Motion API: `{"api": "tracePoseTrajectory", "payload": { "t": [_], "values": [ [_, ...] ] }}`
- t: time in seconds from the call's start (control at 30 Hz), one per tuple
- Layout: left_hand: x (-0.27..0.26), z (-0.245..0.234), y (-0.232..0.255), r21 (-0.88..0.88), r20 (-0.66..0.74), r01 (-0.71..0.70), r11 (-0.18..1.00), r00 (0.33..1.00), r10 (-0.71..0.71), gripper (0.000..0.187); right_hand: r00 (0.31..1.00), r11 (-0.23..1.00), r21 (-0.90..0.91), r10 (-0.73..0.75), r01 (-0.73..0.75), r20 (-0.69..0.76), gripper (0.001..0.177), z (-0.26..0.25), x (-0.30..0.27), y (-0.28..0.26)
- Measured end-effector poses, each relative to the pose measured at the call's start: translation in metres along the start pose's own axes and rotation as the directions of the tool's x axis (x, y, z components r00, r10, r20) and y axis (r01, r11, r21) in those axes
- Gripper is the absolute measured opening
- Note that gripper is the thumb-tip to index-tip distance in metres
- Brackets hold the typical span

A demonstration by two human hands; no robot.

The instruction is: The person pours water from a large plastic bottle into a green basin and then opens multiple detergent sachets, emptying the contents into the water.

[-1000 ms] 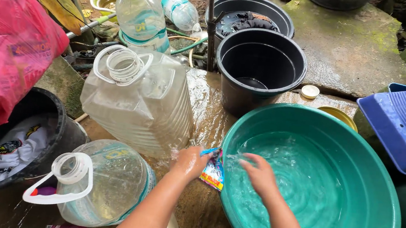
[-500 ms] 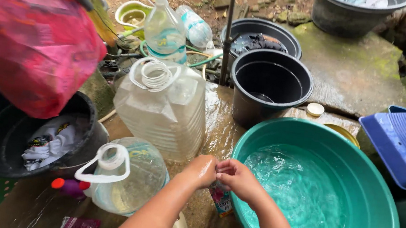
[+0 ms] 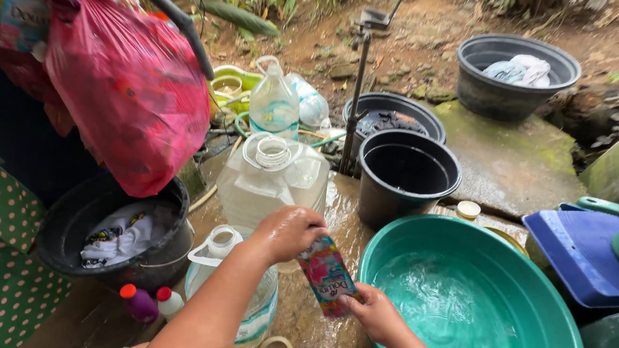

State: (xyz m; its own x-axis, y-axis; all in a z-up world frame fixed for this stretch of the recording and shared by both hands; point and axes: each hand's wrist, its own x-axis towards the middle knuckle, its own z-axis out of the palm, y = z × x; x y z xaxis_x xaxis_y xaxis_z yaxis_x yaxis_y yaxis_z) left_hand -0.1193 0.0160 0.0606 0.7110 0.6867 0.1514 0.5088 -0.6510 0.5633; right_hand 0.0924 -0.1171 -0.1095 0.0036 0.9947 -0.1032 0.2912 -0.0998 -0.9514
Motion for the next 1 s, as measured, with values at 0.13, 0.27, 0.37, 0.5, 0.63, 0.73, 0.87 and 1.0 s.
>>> {"api": "tracePoseTrajectory", "payload": {
  "t": [0.13, 0.27, 0.37, 0.5, 0.63, 0.73, 0.87, 1.0],
  "values": [
    [-0.012, 0.009, -0.004, 0.273, -0.143, 0.131, 0.953, 0.985, -0.094, 0.016, 0.991, 0.982, -0.140, 0.119, -0.128, -0.067, 0.028, -0.004, -0.016, -0.028],
    [-0.019, 0.067, -0.007, 0.301, 0.016, -0.070, 0.951, 0.998, 0.068, 0.038, 0.978, 0.931, -0.310, 0.208, -0.192, 0.021, 0.027, -0.001, -0.027, -0.068],
    [-0.020, 0.117, -0.022, -0.401, 0.440, 0.286, 0.870, 0.894, -0.091, 0.063, 0.988, 0.905, -0.420, 0.113, -0.058, 0.107, 0.023, 0.002, -0.026, -0.079],
    [-0.008, 0.167, -0.050, -0.723, 0.497, 0.374, 0.580, 0.866, 0.061, 0.043, 0.960, 0.928, -0.355, 0.197, -0.116, 0.200, 0.022, -0.012, -0.024, -0.068],
    [-0.008, 0.165, -0.044, -0.616, 0.458, 0.214, 0.758, 0.880, 0.124, 0.033, 0.936, 0.985, -0.026, 0.170, -0.170, 0.307, 0.026, -0.039, -0.030, -0.063],
    [-0.010, 0.131, -0.017, -0.552, 0.471, 0.181, 0.814, 0.873, 0.125, 0.033, 0.934, 0.979, -0.009, 0.199, -0.205, 0.295, 0.027, -0.060, -0.038, -0.081],
    [-0.026, 0.097, 0.025, -0.429, 0.382, 0.050, 0.902, 0.915, 0.131, 0.034, 0.931, 0.961, -0.180, 0.253, -0.211, 0.264, 0.028, -0.067, -0.053, -0.105],
    [-0.039, 0.081, 0.048, -0.522, 0.451, 0.229, 0.821, 0.892, 0.038, 0.031, 0.907, 0.930, -0.237, 0.338, -0.281, 0.253, 0.028, -0.069, -0.068, -0.118]
  ]
}}
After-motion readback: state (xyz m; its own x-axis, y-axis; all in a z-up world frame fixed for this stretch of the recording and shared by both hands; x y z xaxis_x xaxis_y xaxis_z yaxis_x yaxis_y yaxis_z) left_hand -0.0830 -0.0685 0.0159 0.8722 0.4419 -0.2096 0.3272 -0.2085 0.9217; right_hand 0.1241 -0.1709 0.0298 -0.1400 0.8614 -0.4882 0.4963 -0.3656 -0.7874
